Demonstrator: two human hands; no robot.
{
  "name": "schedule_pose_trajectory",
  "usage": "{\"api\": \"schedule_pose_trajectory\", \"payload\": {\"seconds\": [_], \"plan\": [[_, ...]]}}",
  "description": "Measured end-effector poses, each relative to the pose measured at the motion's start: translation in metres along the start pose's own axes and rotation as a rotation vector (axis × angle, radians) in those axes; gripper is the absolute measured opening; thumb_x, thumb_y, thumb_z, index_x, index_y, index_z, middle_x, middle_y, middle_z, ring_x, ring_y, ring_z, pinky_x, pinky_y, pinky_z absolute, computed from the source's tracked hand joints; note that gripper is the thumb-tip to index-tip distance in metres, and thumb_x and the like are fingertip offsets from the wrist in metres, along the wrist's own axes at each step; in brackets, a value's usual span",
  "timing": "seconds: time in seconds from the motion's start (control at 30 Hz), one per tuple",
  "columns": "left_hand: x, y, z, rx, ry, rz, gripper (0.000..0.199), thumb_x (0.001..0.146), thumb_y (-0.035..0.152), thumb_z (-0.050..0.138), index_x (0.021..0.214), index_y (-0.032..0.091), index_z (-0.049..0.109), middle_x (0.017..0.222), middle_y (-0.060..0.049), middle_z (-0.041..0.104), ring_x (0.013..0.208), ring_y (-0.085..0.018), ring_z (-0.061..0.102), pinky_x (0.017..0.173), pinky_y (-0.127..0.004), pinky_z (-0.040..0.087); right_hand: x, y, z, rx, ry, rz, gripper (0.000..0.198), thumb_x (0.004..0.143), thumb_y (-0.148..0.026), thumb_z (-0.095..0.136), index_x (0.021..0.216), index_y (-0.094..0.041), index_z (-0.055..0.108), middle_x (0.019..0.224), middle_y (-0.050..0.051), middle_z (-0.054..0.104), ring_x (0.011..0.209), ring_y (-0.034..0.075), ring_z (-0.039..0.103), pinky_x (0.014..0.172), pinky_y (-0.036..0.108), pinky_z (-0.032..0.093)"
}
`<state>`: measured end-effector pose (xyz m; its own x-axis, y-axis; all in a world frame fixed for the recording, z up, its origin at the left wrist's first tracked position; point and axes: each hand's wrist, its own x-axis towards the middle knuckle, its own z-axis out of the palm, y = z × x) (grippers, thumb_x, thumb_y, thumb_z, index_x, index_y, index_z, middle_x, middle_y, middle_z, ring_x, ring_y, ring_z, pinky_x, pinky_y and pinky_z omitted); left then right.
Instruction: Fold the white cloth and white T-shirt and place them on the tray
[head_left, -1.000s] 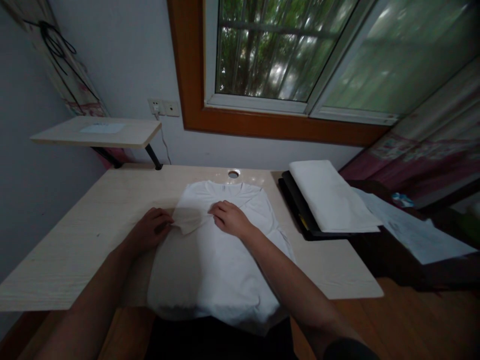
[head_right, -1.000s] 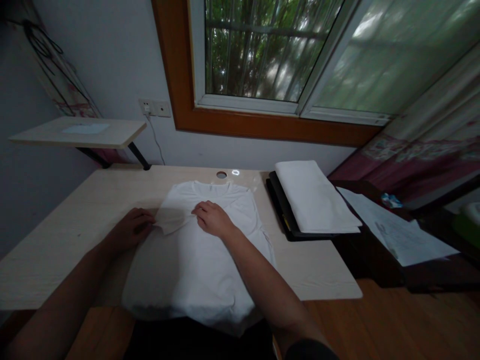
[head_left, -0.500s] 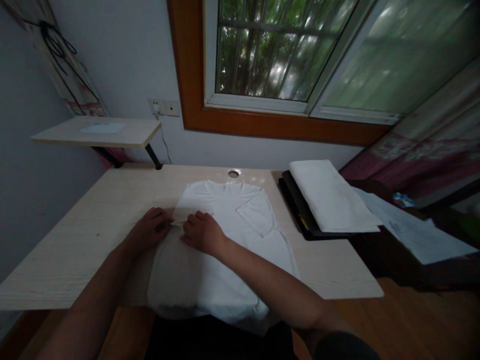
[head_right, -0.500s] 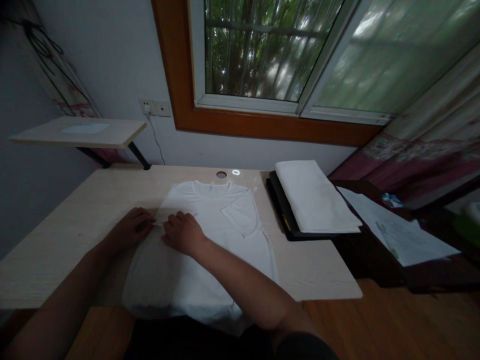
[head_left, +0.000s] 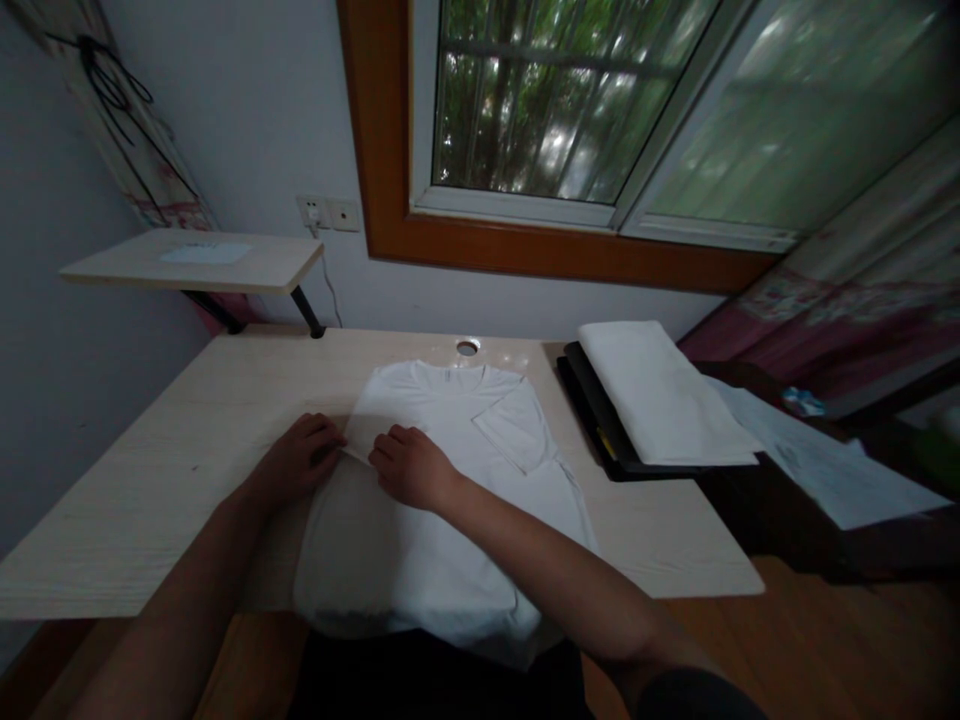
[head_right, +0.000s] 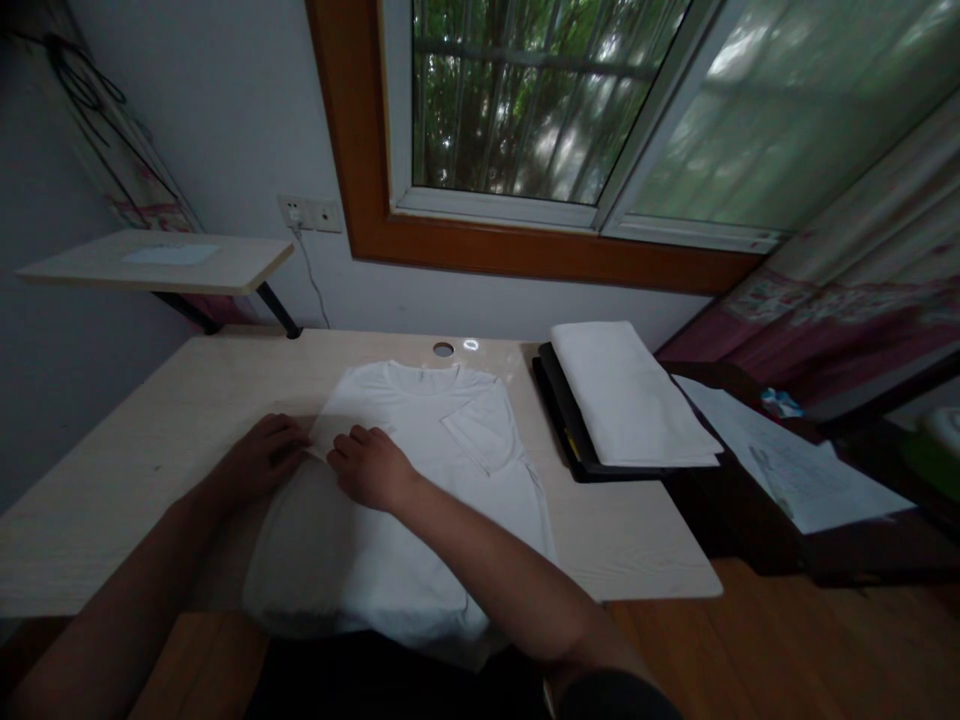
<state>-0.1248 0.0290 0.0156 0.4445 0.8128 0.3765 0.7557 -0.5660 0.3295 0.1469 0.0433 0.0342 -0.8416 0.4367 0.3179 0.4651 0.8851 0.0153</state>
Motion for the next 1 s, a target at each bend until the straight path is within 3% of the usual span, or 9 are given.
{"api": "schedule_pose_trajectory", "payload": {"seconds": [0.23, 0.4, 0.7, 0.9, 1.0], "plan": [[0.001, -0.001, 0.000, 0.014, 0.000, -0.009, 0.020, 0.097, 0.034, 0.056, 0.102, 0.022, 0.071, 0.104, -0.009, 0.064, 0.098, -0.024, 0.057, 0.091, -0.043, 0.050, -0.008, 0.004, -0.004, 0.005, -0.032, -0.007, 0.007, 0.096, -0.025, 0.062, 0.098, -0.019, 0.065, 0.102, 0.009, 0.064, 0.095, 0.024, 0.054, 0.079, 0.037, 0.041], [0.002, 0.000, 0.000, 0.015, 0.007, -0.010, 0.022, 0.099, 0.036, 0.055, 0.102, 0.022, 0.072, 0.106, -0.010, 0.064, 0.101, -0.025, 0.058, 0.093, -0.043, 0.050, -0.023, 0.026, -0.013, 0.064, -0.026, 0.033, 0.010, 0.095, -0.024, 0.062, 0.102, -0.019, 0.069, 0.099, 0.008, 0.065, 0.095, 0.024, 0.054, 0.082, 0.036, 0.041], [0.010, -0.007, 0.002, 0.019, 0.063, -0.039, 0.025, 0.101, 0.034, 0.050, 0.107, 0.022, 0.071, 0.112, -0.010, 0.066, 0.106, -0.025, 0.059, 0.098, -0.044, 0.049, -0.091, 0.114, -0.038, 0.128, 0.158, 0.369, 0.025, 0.094, -0.015, 0.055, 0.113, -0.017, 0.071, 0.105, 0.009, 0.068, 0.100, 0.024, 0.058, 0.093, 0.036, 0.046], [0.051, -0.006, 0.004, 0.110, 0.048, -0.023, 0.029, 0.101, 0.029, 0.045, 0.115, 0.022, 0.070, 0.113, -0.009, 0.068, 0.107, -0.026, 0.057, 0.101, -0.044, 0.046, -0.137, 0.162, -0.040, 0.019, 0.209, 0.638, 0.027, 0.094, -0.016, 0.053, 0.110, -0.015, 0.073, 0.110, 0.012, 0.068, 0.106, 0.026, 0.059, 0.098, 0.036, 0.047], [0.078, -0.010, 0.011, 0.131, 0.045, -0.052, 0.032, 0.100, 0.027, 0.043, 0.116, 0.023, 0.071, 0.115, -0.009, 0.068, 0.110, -0.027, 0.055, 0.102, -0.046, 0.045, -0.147, 0.170, -0.032, -0.028, 0.217, 0.681, 0.027, 0.094, -0.017, 0.052, 0.112, -0.015, 0.073, 0.112, 0.013, 0.067, 0.108, 0.027, 0.058, 0.100, 0.038, 0.047]]}}
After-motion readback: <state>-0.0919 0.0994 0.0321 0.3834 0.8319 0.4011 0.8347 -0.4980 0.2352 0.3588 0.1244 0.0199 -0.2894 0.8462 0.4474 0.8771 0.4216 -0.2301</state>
